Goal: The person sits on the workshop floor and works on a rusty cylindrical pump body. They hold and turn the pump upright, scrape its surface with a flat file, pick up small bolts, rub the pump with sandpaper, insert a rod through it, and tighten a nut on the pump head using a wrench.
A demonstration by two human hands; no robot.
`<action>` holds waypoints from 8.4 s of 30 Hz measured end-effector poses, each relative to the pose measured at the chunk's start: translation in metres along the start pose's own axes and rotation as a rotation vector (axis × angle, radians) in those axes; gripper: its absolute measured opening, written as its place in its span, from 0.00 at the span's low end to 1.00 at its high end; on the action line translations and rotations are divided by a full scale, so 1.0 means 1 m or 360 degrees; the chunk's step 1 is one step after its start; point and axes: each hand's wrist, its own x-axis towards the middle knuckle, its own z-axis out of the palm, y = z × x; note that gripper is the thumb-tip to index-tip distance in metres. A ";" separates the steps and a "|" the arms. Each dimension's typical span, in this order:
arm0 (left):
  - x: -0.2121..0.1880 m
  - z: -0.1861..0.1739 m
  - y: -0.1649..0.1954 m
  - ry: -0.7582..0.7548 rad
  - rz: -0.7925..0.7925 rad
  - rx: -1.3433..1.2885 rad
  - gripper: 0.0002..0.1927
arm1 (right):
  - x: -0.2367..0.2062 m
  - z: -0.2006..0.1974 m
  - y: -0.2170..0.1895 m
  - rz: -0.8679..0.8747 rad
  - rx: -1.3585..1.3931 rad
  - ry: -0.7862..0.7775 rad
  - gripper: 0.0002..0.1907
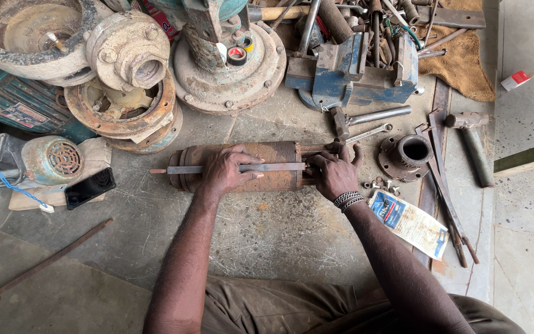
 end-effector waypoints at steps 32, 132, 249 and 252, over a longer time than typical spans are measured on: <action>-0.005 -0.005 0.002 0.0051 0.0099 0.0022 0.20 | 0.001 0.003 -0.004 0.0075 -0.0074 -0.0003 0.15; -0.006 0.022 -0.002 0.0795 0.0393 0.0233 0.17 | 0.100 0.029 0.143 -0.0155 -0.1208 -0.0428 0.16; -0.010 0.024 -0.009 0.0856 0.0462 0.0080 0.17 | -0.077 0.016 -0.015 0.0268 0.0386 -0.0087 0.21; -0.011 0.022 -0.007 0.0871 0.0451 0.0100 0.17 | -0.061 -0.001 -0.008 -0.0092 0.0460 0.0271 0.21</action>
